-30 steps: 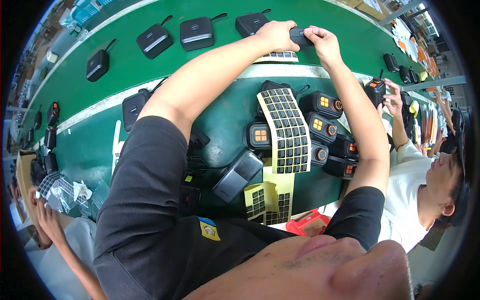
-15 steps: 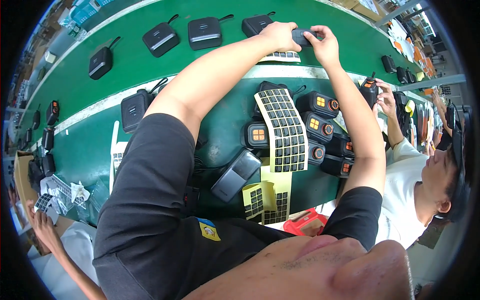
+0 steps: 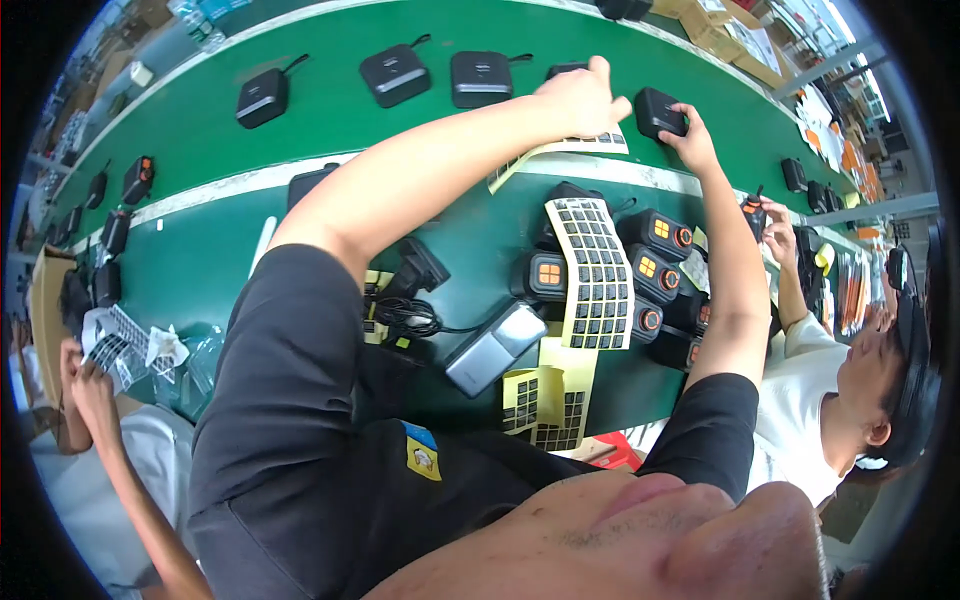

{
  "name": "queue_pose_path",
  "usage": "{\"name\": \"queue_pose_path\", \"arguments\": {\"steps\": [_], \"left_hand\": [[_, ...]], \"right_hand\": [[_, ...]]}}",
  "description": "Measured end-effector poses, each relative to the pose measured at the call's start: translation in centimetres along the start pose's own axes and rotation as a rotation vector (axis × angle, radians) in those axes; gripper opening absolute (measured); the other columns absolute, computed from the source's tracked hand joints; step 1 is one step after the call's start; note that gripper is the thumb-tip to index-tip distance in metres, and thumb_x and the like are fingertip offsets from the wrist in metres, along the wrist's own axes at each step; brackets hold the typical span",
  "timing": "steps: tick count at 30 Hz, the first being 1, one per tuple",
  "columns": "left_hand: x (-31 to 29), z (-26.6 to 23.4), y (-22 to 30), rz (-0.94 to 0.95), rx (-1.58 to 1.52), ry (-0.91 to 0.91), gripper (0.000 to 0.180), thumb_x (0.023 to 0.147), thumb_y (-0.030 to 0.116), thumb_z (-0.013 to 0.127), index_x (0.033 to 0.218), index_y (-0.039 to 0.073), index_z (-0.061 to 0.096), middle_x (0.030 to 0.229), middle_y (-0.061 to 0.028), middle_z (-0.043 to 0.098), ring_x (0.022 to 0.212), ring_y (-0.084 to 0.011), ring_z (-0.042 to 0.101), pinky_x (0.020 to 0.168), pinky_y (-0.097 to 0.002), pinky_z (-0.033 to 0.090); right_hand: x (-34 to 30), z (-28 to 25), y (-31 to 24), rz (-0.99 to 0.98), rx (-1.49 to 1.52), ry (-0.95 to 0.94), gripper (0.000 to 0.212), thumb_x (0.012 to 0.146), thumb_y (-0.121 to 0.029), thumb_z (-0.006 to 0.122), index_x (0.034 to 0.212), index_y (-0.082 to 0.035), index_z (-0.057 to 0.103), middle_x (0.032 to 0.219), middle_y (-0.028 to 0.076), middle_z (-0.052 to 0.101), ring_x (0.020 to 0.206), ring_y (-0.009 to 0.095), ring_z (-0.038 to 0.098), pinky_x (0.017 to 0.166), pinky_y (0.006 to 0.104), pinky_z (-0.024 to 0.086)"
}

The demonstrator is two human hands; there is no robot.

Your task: The person applies adhesive labels from a sticker sheet to small black plastic electronic enclosures by hand, one by one, on a factory assembly line.

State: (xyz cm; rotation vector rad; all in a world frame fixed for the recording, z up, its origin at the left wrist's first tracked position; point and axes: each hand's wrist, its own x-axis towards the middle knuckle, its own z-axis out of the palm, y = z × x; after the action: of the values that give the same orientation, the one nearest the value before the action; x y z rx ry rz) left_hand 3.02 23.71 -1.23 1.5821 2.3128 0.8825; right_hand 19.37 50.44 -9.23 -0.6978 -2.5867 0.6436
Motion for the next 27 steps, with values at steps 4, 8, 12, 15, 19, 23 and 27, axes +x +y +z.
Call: {"name": "queue_pose_path", "arguments": {"steps": [4,8,12,15,19,23,27], "left_hand": [[-4.8,-6.9,-6.0,0.277,0.425,0.007,0.046,0.093,0.030,0.043,0.114,-0.009,0.054,0.107,-0.0380,0.056,0.099,-0.0415,0.063,0.089,-0.0446,0.050],[-10.3,-10.9,-5.6,-0.148,-0.219,0.259,0.029,0.089,0.021,0.047,0.102,-0.001,0.061,0.101,-0.0234,0.059,0.098,-0.0322,0.062,0.085,-0.0414,0.050],[-17.0,-15.5,-5.4,-0.116,-0.491,0.325,0.011,0.084,0.011,0.051,0.088,0.002,0.057,0.080,-0.0107,0.058,0.078,-0.0200,0.056,0.073,-0.0353,0.046],[-20.1,-17.6,-4.7,0.013,-0.589,0.351,0.008,0.089,0.005,0.050,0.090,0.004,0.058,0.078,0.0014,0.054,0.074,-0.0085,0.048,0.068,-0.0258,0.041],[-22.0,-19.1,-4.1,0.054,-0.600,0.370,0.016,0.091,0.004,0.055,0.104,0.000,0.062,0.092,-0.0041,0.064,0.083,-0.0087,0.058,0.075,-0.0249,0.048],[-22.8,-19.0,-4.1,0.119,-0.598,0.360,0.023,0.086,0.003,0.065,0.108,-0.002,0.061,0.100,-0.0085,0.066,0.089,-0.0109,0.063,0.079,-0.0248,0.051],[-22.2,-18.1,-2.7,0.209,-0.642,0.365,0.029,0.083,0.002,0.066,0.112,-0.001,0.059,0.103,-0.0088,0.066,0.093,-0.0128,0.063,0.083,-0.0273,0.052]], "right_hand": [[3.0,2.9,-8.7,-0.304,-0.521,0.139,0.069,0.069,-0.045,0.079,0.123,-0.010,0.055,0.125,0.023,0.056,0.119,0.039,0.052,0.100,0.0463,0.043],[5.3,7.7,-13.5,0.008,-0.270,-0.287,0.094,0.064,-0.051,0.080,0.129,0.006,0.041,0.117,0.032,0.060,0.111,0.043,0.059,0.098,0.0424,0.046],[6.3,8.3,-16.3,0.264,-0.356,-0.291,0.108,0.062,-0.052,0.080,0.129,0.017,0.034,0.121,0.031,0.059,0.113,0.039,0.060,0.096,0.0389,0.049],[4.9,8.3,-17.9,0.217,-0.404,-0.243,0.106,0.064,-0.056,0.080,0.131,0.015,0.037,0.121,0.029,0.059,0.114,0.038,0.060,0.096,0.0401,0.049],[3.3,4.9,-24.1,-0.039,0.103,-0.029,0.073,0.084,-0.040,0.071,0.135,0.003,0.042,0.118,0.022,0.062,0.108,0.030,0.062,0.094,0.0366,0.049],[-7.8,-0.8,-39.1,-0.327,0.762,-0.260,0.049,0.092,-0.012,0.063,0.135,-0.003,0.043,0.109,0.012,0.064,0.102,0.015,0.061,0.088,0.0283,0.049],[-12.7,-2.0,-41.7,-0.362,0.844,-0.247,0.043,0.087,0.002,0.065,0.128,-0.001,0.049,0.102,0.005,0.064,0.093,0.009,0.061,0.083,0.0241,0.050]]}}
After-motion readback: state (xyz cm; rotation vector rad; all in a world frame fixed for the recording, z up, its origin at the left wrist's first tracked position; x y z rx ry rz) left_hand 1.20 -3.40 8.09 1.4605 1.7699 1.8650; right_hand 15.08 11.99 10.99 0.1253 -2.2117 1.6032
